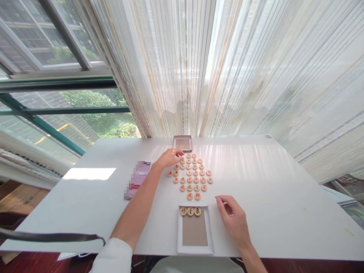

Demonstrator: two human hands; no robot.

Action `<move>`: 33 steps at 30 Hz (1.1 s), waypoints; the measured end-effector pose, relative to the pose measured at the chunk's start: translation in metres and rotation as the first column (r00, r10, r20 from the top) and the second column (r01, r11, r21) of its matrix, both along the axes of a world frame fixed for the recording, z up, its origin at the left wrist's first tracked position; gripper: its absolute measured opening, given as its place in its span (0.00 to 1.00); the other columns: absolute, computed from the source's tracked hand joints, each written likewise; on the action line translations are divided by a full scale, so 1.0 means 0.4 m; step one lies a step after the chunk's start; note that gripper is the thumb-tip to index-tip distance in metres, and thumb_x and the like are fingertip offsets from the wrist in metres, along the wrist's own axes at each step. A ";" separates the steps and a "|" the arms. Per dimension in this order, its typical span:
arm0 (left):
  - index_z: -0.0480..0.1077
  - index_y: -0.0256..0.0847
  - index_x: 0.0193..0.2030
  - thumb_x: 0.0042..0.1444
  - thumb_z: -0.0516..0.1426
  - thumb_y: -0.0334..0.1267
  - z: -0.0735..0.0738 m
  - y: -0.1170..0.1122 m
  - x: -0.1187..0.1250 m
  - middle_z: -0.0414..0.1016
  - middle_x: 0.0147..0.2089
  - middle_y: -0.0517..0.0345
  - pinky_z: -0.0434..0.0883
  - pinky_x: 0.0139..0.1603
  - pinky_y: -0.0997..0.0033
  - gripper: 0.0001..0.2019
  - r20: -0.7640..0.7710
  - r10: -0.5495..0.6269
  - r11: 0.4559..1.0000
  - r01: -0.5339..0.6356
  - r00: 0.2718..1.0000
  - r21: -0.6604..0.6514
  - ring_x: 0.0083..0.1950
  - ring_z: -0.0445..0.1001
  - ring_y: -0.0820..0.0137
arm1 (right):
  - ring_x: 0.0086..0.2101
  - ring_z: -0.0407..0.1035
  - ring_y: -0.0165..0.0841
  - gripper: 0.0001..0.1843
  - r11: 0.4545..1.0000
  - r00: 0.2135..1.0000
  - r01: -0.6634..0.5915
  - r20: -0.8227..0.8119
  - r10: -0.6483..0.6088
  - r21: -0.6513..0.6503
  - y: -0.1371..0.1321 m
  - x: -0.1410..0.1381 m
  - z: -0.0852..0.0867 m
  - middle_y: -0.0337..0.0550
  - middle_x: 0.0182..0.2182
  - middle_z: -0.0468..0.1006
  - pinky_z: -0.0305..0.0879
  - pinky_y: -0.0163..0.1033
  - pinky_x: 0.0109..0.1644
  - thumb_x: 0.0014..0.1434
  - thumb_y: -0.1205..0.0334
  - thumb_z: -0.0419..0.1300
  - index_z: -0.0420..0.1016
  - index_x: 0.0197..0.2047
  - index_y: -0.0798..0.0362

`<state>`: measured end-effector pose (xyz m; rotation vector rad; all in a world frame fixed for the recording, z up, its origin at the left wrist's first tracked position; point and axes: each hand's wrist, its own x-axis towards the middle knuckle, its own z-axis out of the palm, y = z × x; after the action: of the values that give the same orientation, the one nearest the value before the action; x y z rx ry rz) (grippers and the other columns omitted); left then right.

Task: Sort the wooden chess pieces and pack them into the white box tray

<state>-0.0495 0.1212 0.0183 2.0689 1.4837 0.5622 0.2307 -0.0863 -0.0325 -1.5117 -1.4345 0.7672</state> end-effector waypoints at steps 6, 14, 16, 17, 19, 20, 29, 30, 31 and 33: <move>0.79 0.45 0.43 0.51 0.64 0.48 -0.044 0.006 -0.006 0.81 0.42 0.56 0.75 0.44 0.68 0.15 -0.071 0.027 0.999 -0.029 0.997 -0.026 0.42 0.79 0.64 | 0.35 0.74 0.37 0.13 1.000 1.000 -0.008 -0.005 0.008 -0.011 -0.001 -0.002 0.002 0.44 0.40 0.81 0.71 0.41 0.42 0.67 0.50 0.58 0.78 0.41 0.49; 0.78 0.46 0.44 0.55 0.61 0.46 -0.047 0.002 -0.005 0.81 0.45 0.57 0.74 0.45 0.69 0.13 -0.106 0.061 0.998 -0.060 0.992 0.009 0.43 0.79 0.65 | 0.36 0.73 0.37 0.12 1.000 1.000 -0.017 -0.019 0.017 -0.006 -0.002 -0.001 0.004 0.44 0.40 0.80 0.71 0.41 0.42 0.67 0.51 0.58 0.77 0.40 0.49; 0.78 0.46 0.45 0.57 0.60 0.46 -0.044 -0.002 -0.008 0.81 0.44 0.56 0.73 0.45 0.68 0.13 -0.125 0.080 0.997 -0.078 0.989 0.020 0.43 0.78 0.65 | 0.37 0.73 0.37 0.12 1.000 1.000 -0.018 -0.020 0.018 -0.001 0.000 -0.002 0.004 0.44 0.40 0.80 0.70 0.41 0.42 0.67 0.51 0.58 0.77 0.40 0.49; 0.78 0.46 0.45 0.57 0.59 0.47 -0.042 -0.004 -0.009 0.81 0.44 0.56 0.73 0.45 0.68 0.13 -0.134 0.088 0.996 -0.086 0.987 0.025 0.43 0.78 0.65 | 0.37 0.73 0.37 0.12 1.000 1.000 -0.019 -0.020 0.019 0.001 0.001 -0.002 0.004 0.44 0.40 0.80 0.70 0.41 0.43 0.67 0.51 0.58 0.77 0.40 0.49; 0.78 0.47 0.45 0.59 0.58 0.47 -0.038 -0.008 -0.012 0.81 0.45 0.56 0.73 0.45 0.68 0.13 -0.153 0.099 0.995 -0.095 0.983 0.031 0.43 0.78 0.64 | 0.37 0.73 0.37 0.12 1.000 1.000 -0.023 -0.020 0.023 0.007 0.002 -0.001 0.003 0.44 0.39 0.80 0.70 0.41 0.43 0.67 0.52 0.58 0.77 0.40 0.49; 0.78 0.47 0.46 0.59 0.58 0.48 -0.036 -0.010 -0.013 0.81 0.46 0.56 0.73 0.45 0.68 0.13 -0.162 0.101 0.995 -0.097 0.982 0.032 0.43 0.78 0.64 | 0.37 0.73 0.37 0.12 1.000 1.000 -0.024 -0.020 0.024 0.009 0.002 -0.001 0.003 0.43 0.39 0.80 0.70 0.41 0.43 0.67 0.52 0.58 0.77 0.40 0.49; 0.79 0.45 0.44 0.55 0.61 0.44 -0.031 -0.013 -0.015 0.81 0.45 0.55 0.73 0.47 0.66 0.12 -0.185 0.142 0.988 -0.129 0.972 0.080 0.45 0.78 0.61 | 0.37 0.73 0.38 0.13 1.000 1.000 -0.013 -0.011 0.013 0.017 0.001 -0.006 0.007 0.45 0.38 0.80 0.70 0.41 0.42 0.67 0.51 0.58 0.77 0.39 0.50; 0.79 0.45 0.43 0.55 0.61 0.44 -0.028 -0.015 -0.015 0.81 0.44 0.54 0.73 0.48 0.65 0.11 -0.174 0.148 0.987 -0.135 0.974 0.085 0.45 0.78 0.61 | 0.37 0.73 0.38 0.13 1.000 1.000 -0.011 -0.009 0.011 0.019 0.001 -0.007 0.008 0.45 0.38 0.80 0.70 0.41 0.42 0.67 0.51 0.58 0.77 0.39 0.50; 0.79 0.44 0.43 0.55 0.61 0.43 -0.024 -0.018 -0.015 0.82 0.42 0.54 0.73 0.48 0.65 0.11 -0.159 0.153 0.986 -0.140 0.975 0.088 0.45 0.78 0.61 | 0.37 0.73 0.38 0.13 1.000 1.000 -0.008 -0.007 0.008 0.021 0.001 -0.007 0.010 0.45 0.38 0.80 0.70 0.42 0.42 0.67 0.51 0.58 0.77 0.39 0.50; 0.79 0.43 0.42 0.55 0.61 0.43 -0.010 -0.026 -0.011 0.82 0.39 0.54 0.74 0.48 0.65 0.11 -0.114 0.154 0.985 -0.145 0.981 0.089 0.43 0.79 0.61 | 0.36 0.73 0.38 0.14 1.000 1.000 -0.010 -0.002 0.010 0.022 0.001 -0.007 0.013 0.46 0.38 0.80 0.70 0.42 0.42 0.67 0.51 0.57 0.77 0.38 0.50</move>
<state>-0.0540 0.1110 0.0141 2.0961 1.7237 0.5711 0.2280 -0.0857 -0.0271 -1.4878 -1.4458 0.7563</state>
